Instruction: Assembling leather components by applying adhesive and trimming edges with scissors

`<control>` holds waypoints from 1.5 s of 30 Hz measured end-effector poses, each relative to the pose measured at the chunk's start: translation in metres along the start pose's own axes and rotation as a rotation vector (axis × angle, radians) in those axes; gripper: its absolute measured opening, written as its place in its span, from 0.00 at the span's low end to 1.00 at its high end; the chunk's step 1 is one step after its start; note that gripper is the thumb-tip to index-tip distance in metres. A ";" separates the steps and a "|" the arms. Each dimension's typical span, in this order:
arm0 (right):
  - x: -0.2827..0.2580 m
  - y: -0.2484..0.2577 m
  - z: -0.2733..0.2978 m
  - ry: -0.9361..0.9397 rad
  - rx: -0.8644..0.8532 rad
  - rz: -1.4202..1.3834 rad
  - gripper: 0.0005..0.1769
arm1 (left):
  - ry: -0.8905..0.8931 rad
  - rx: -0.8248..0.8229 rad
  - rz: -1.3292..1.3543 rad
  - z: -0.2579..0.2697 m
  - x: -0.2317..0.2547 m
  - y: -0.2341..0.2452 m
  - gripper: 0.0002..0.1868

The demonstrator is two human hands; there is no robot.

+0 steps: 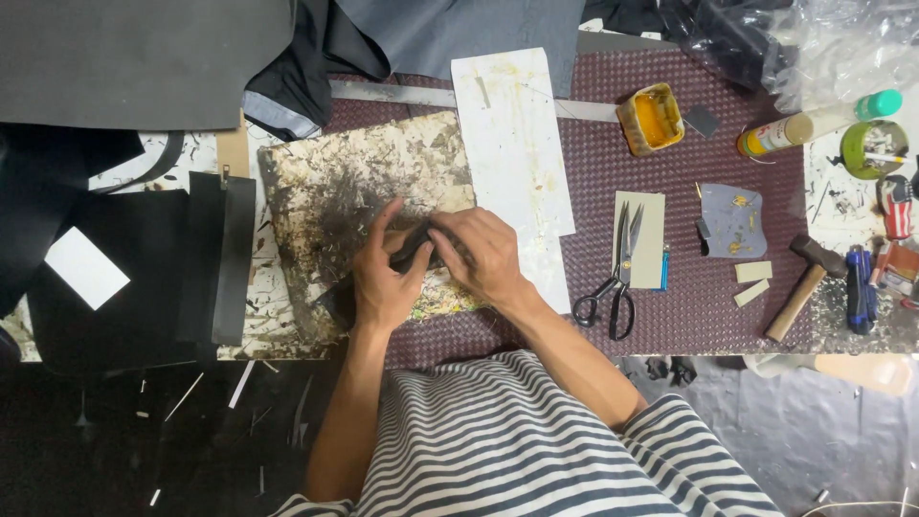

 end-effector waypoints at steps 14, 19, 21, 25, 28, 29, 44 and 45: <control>0.001 0.016 -0.034 0.079 -0.070 -0.172 0.09 | 0.291 0.093 0.319 0.014 0.030 0.027 0.38; -0.019 0.016 -0.035 0.145 -0.127 -0.110 0.07 | 0.196 0.054 0.212 0.014 0.049 0.026 0.37; -0.012 0.007 -0.027 0.188 -0.126 -0.079 0.04 | 0.137 0.045 0.127 0.013 0.062 0.025 0.36; -0.001 -0.002 -0.021 0.243 -0.059 0.018 0.05 | 0.161 0.031 0.158 0.013 0.057 0.023 0.39; -0.012 0.010 -0.030 0.156 -0.110 -0.061 0.09 | 0.167 0.033 0.216 0.011 0.062 0.024 0.39; -0.014 0.017 -0.034 0.096 -0.102 -0.134 0.09 | 0.171 0.045 0.292 0.012 0.060 0.024 0.39; -0.013 0.030 -0.051 -0.090 -0.176 -0.324 0.12 | 0.217 0.008 0.500 0.017 0.052 0.023 0.41; -0.013 0.034 -0.054 -0.216 -0.165 -0.405 0.15 | 0.237 0.031 0.574 0.018 0.050 0.024 0.41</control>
Point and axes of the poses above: each hand's wrist, its own z-axis away from the middle knuckle, its own y-axis out of the back of the hand, x = y × z, the point moved 3 cm from there along -z, towards the middle knuckle, and after that the axes turned 10 degrees about z, right-handed, at the moved point
